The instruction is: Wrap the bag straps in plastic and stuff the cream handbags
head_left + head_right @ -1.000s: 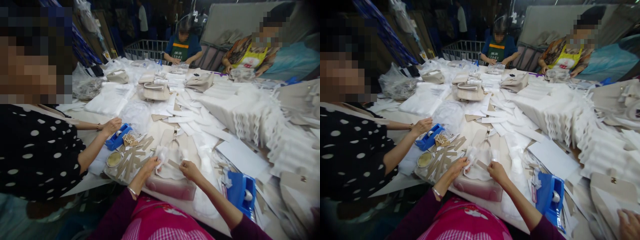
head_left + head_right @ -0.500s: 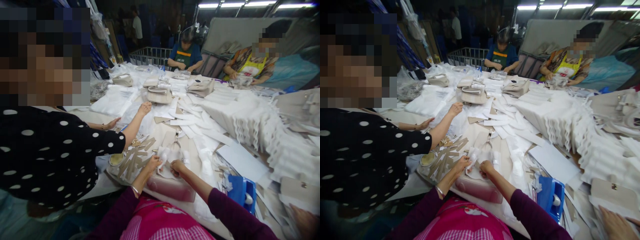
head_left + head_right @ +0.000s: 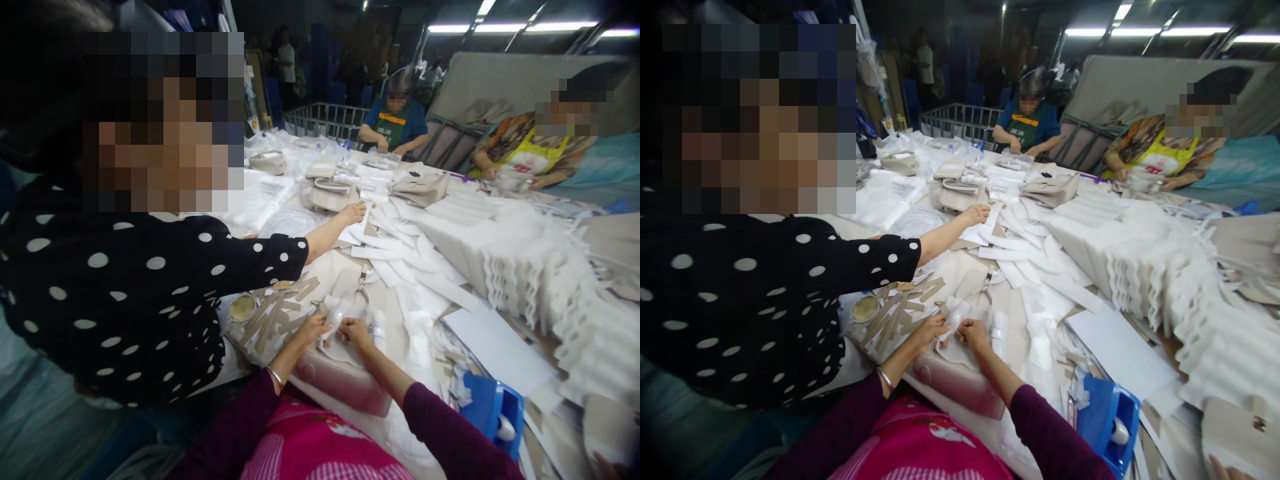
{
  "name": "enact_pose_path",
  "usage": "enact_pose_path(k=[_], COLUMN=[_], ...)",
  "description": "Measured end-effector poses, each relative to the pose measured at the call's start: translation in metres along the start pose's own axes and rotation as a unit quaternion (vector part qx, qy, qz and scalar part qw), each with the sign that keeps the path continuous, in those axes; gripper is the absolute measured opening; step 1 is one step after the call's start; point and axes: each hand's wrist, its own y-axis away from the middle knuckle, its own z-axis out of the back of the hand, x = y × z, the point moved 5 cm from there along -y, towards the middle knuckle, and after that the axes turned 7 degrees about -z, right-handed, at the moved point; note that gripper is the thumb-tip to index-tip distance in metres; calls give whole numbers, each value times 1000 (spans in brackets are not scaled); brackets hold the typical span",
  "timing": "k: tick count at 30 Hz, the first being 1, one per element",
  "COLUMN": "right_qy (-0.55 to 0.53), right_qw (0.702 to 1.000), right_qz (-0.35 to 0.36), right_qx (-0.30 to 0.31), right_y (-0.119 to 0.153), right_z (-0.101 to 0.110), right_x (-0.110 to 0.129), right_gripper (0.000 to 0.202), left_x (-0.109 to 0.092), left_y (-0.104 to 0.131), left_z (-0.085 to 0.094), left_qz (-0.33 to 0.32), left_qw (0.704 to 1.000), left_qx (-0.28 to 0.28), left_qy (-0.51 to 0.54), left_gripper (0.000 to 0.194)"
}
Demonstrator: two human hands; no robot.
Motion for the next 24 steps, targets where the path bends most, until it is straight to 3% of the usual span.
enact_pose_path(k=[3,6,8,10,13,18,21,24], right_qy=[18,56,113,174,239,350,415,469], right_qw=[1000,997,985,962,929,849,804,791], right_qz=[9,53,130,211,276,387,423,393], right_qx=[3,12,11,-14,-61,-81,-49,23], right_y=[6,21,33,43,48,48,42,31], right_z=[7,20,27,32,31,20,13,6], right_x=[0,-2,0,5,16,48,64,74], right_gripper=[8,36,47,38,20,21,21,20], left_x=[-2,-1,-1,-3,-6,-2,3,4], left_y=[3,3,3,3,6,5,0,-4], left_z=[1,1,0,-1,-2,-4,-4,-6], left_qz=[4,2,-10,-25,-37,2,22,23], left_qw=[1000,999,999,998,997,995,991,989], left_qx=[-11,-28,-32,-33,-46,-87,-121,-138], left_qy=[-10,-24,-32,-36,-39,-50,-48,-37], left_gripper=[14,12,13,16,19,19,19,23])
